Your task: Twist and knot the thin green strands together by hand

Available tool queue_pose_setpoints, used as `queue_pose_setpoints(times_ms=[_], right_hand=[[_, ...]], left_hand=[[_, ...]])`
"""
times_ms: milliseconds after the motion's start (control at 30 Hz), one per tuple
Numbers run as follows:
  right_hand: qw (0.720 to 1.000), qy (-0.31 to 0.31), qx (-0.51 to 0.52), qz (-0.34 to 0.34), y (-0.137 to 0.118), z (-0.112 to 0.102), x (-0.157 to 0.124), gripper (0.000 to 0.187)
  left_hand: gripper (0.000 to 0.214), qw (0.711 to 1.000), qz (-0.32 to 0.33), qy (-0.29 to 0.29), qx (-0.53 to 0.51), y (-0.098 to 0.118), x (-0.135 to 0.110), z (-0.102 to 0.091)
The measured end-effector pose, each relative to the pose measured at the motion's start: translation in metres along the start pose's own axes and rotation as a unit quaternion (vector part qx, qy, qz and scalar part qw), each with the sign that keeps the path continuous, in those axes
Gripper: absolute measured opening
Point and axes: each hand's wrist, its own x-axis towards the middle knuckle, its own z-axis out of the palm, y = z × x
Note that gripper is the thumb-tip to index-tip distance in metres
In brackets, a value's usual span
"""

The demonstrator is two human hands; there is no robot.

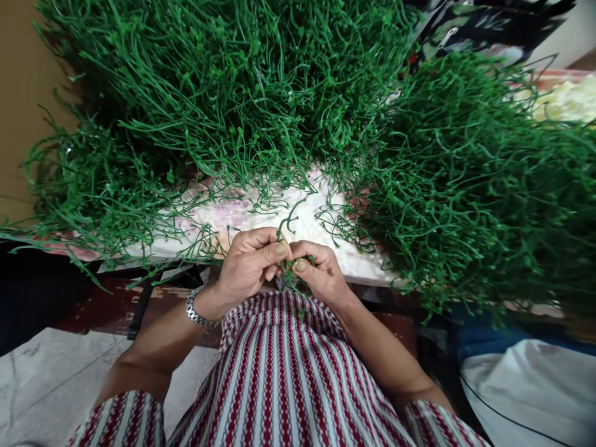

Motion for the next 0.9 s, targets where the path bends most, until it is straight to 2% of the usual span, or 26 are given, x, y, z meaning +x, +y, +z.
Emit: queue_pose_setpoints(times_ms=[333, 533, 600, 667, 767, 833, 900], right_hand=[[0.997, -0.01, 0.07, -0.027, -0.004, 0.003, 0.002, 0.032], [0.998, -0.012, 0.041, -0.05, -0.005, 0.004, 0.0, 0.032], [0.997, -0.001, -0.019, -0.072, -0.009, 0.002, -0.001, 0.029], [0.986, 0.015, -0.134, -0.096, -0.016, -0.001, -0.001, 0.025], [0.939, 0.014, -0.313, -0.139, -0.026, -0.005, -0.001, 0.019], [0.912, -0.004, -0.372, -0.171, -0.031, -0.006, -0.001, 0.017], [0.907, -0.03, -0.378, -0.184, -0.034, -0.007, 0.0, 0.017]], left_hand=[[0.023, 0.993, 0.053, 0.059, -0.084, -0.005, -0.003, 0.013], [0.023, 0.994, 0.068, 0.047, -0.076, -0.008, -0.005, 0.012], [0.023, 0.996, 0.078, 0.031, -0.028, -0.007, -0.004, 0.007], [0.023, 0.996, 0.08, 0.003, 0.05, -0.004, -0.003, 0.0], [0.027, 0.977, 0.058, -0.049, 0.199, 0.003, -0.001, -0.008], [0.03, 0.956, 0.042, -0.091, 0.277, 0.008, 0.0, -0.011], [0.034, 0.947, 0.036, -0.126, 0.292, 0.011, 0.0, -0.012]])
